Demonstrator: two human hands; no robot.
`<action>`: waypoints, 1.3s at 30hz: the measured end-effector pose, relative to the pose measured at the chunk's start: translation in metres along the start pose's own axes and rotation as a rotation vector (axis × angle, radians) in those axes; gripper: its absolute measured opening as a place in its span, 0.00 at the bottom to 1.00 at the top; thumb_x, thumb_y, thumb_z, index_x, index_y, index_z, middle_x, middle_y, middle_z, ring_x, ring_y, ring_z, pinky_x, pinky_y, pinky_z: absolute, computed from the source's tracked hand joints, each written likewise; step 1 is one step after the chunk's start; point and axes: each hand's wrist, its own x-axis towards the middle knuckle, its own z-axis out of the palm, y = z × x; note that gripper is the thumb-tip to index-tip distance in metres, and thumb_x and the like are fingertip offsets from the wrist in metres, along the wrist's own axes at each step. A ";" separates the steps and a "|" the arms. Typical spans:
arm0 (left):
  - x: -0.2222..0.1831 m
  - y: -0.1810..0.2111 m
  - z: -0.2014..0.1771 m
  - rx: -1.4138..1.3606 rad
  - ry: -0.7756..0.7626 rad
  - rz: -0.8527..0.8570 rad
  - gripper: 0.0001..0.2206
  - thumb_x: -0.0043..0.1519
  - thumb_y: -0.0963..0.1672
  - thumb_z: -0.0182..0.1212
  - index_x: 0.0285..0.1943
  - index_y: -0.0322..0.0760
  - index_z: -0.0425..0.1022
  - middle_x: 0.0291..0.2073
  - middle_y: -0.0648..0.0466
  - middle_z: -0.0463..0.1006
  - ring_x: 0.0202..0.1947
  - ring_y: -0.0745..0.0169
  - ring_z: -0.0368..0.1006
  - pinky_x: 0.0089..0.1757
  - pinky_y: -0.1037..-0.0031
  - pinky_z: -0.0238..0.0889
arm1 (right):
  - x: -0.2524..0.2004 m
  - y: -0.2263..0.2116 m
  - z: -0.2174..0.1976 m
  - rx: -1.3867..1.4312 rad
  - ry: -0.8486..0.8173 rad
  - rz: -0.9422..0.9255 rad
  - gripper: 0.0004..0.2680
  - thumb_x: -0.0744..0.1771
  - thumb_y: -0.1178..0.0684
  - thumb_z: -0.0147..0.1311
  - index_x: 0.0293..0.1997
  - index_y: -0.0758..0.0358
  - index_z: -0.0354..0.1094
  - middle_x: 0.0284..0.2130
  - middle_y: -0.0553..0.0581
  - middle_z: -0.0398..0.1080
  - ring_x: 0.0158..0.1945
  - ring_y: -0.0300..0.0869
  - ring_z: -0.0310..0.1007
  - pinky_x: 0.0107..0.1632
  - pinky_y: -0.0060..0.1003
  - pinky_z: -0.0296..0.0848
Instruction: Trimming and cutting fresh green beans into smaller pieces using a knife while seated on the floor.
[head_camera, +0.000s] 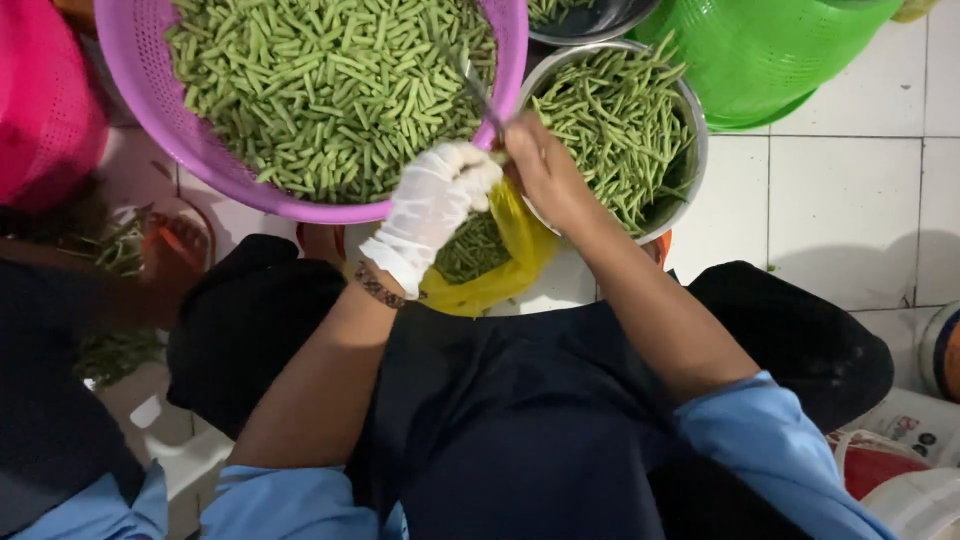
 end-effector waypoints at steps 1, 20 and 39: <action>-0.004 0.019 -0.007 0.158 -0.002 0.130 0.11 0.60 0.45 0.62 0.49 0.38 0.79 0.29 0.53 0.79 0.25 0.67 0.75 0.30 0.78 0.70 | 0.014 -0.008 0.001 0.182 0.023 0.067 0.16 0.71 0.38 0.32 0.48 0.59 0.60 0.28 0.57 0.64 0.31 0.47 0.63 0.34 0.42 0.63; -0.008 0.046 -0.094 0.367 0.153 0.773 0.18 0.79 0.28 0.46 0.76 0.28 0.60 0.64 0.35 0.69 0.56 0.44 0.66 0.59 0.62 0.61 | -0.090 0.272 -0.094 0.520 0.567 0.876 0.10 0.67 0.48 0.51 0.49 0.58 0.71 0.27 0.49 0.67 0.21 0.33 0.57 0.23 0.27 0.59; 0.000 0.039 -0.042 -0.099 -0.076 0.548 0.24 0.74 0.29 0.51 0.68 0.53 0.69 0.66 0.62 0.70 0.41 0.74 0.60 0.43 0.85 0.59 | -0.040 0.235 -0.045 -0.688 0.144 0.222 0.03 0.65 0.59 0.51 0.35 0.61 0.72 0.31 0.57 0.72 0.29 0.49 0.70 0.33 0.44 0.71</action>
